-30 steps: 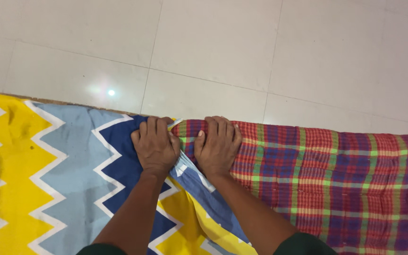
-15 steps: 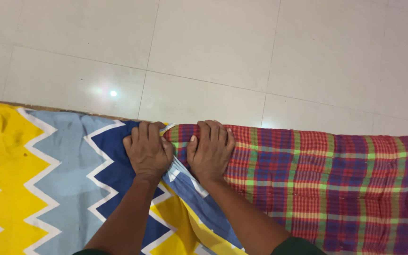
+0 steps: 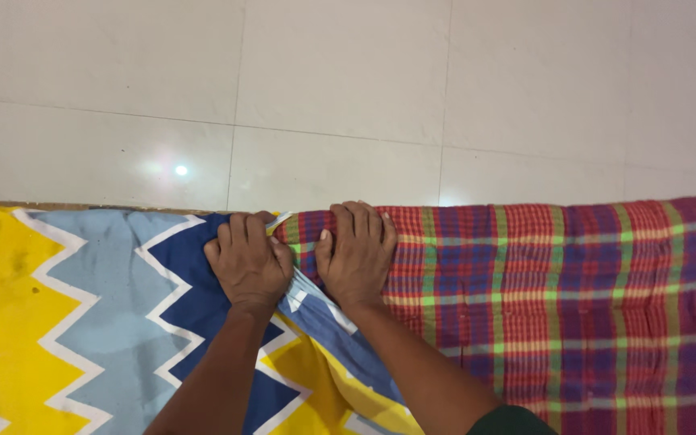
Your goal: The person rolls a large patterned sheet and a plaid blanket together into a tight cylindrical bundle. The hands work continuously to fold the edges and roll the fabric forward, creating a compact roll on the tiled floor.
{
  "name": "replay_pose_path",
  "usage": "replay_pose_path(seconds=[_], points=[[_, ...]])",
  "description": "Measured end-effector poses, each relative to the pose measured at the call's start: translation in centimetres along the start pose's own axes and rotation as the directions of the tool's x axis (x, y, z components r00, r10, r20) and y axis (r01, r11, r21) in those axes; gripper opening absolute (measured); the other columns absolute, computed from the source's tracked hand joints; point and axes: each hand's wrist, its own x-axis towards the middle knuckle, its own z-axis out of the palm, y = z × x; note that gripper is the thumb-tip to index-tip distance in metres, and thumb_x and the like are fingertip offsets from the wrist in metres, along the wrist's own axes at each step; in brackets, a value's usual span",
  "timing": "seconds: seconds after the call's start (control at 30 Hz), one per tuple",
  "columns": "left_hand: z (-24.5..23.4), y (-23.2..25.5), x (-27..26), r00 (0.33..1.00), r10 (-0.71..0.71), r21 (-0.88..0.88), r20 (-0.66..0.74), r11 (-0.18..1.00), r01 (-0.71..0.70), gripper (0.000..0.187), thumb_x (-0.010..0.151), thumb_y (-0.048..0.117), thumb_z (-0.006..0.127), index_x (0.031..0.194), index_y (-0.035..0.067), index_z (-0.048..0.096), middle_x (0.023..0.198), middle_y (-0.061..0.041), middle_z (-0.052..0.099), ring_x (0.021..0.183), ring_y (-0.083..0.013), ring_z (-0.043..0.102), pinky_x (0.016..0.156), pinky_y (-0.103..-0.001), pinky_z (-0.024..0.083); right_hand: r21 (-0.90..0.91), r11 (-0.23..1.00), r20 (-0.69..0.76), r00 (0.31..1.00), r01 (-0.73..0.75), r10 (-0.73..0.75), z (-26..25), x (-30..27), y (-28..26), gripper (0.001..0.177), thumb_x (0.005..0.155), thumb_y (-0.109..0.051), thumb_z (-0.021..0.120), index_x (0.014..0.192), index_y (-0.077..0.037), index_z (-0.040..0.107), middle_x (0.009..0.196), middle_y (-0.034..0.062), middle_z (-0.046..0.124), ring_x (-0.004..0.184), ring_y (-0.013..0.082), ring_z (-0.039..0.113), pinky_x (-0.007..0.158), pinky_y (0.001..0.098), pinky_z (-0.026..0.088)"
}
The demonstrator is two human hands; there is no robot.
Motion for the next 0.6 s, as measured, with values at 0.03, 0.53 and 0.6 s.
replay_pose_path(seconds=[0.03,0.53,0.6], points=[[-0.1,0.0,-0.1,1.0,0.004,-0.006,-0.002,1.0,-0.004,0.032,0.081,0.023,0.06,0.111,0.014,0.066,0.106,-0.005,0.059,0.1,-0.0264,0.055,0.086,-0.044,0.036,0.003,1.0,0.002,1.0,-0.012,0.012,-0.1,-0.3,-0.1,0.04,0.095,-0.032,0.053,0.126,-0.009,0.064,0.131,0.0081,0.059,0.134,0.0269,0.049,0.118,0.0527,0.027],[-0.1,-0.4,0.2,0.999,-0.026,-0.075,0.018,0.997,0.028,0.027,0.087,0.034,0.063,0.107,0.015,0.065,0.102,-0.004,0.06,0.095,-0.0258,0.056,0.083,-0.044,0.037,-0.036,0.995,-0.043,0.994,-0.098,0.096,1.3,-1.3,-3.4,0.049,0.092,-0.041,0.057,0.134,-0.015,0.062,0.143,0.0123,0.052,0.143,0.035,0.039,0.117,0.062,0.02],[-0.4,-0.5,0.5,0.999,-0.025,-0.098,0.02,0.995,0.027,0.03,0.09,0.04,0.064,0.106,0.014,0.065,0.102,-0.004,0.06,0.093,-0.0258,0.055,0.082,-0.044,0.037,-0.041,0.992,-0.035,0.993,-0.117,0.115,1.3,-1.4,-3.4,0.049,0.091,-0.04,0.057,0.133,-0.015,0.063,0.142,0.0115,0.053,0.143,0.0339,0.04,0.117,0.0613,0.021]])
